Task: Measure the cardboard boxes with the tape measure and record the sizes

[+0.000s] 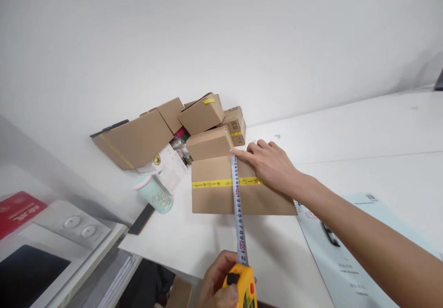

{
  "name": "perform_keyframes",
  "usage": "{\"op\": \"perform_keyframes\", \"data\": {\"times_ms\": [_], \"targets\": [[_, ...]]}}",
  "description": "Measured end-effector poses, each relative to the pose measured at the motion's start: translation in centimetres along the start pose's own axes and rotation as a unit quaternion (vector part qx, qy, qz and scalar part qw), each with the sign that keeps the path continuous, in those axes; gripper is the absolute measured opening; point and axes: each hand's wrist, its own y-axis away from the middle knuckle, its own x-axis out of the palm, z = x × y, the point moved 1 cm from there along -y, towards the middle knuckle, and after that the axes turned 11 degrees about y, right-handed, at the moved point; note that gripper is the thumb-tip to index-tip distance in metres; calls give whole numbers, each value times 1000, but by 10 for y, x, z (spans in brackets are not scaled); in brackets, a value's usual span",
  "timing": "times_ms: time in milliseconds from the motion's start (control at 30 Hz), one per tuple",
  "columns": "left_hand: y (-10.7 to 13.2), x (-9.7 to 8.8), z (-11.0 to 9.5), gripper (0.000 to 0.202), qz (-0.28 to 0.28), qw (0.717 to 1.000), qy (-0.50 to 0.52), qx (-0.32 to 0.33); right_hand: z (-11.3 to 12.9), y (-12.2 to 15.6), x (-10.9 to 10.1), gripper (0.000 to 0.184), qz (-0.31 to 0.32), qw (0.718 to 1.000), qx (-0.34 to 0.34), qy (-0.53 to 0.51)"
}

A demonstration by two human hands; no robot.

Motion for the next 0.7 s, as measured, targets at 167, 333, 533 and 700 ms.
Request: {"op": "perform_keyframes", "data": {"times_ms": [167,333,533,700], "targets": [[-6,-12,11,54,5,998,-59,21,2,0,5,63,-5,1000,0,29],[-11,-10,23,53,-22,993,-111,32,1,0,4,61,-7,1000,12,23],[-15,-11,23,58,8,995,-98,11,2,0,4,59,-7,1000,20,8],[-18,-17,28,61,12,996,-93,12,3,0,5,58,-7,1000,20,18]]}}
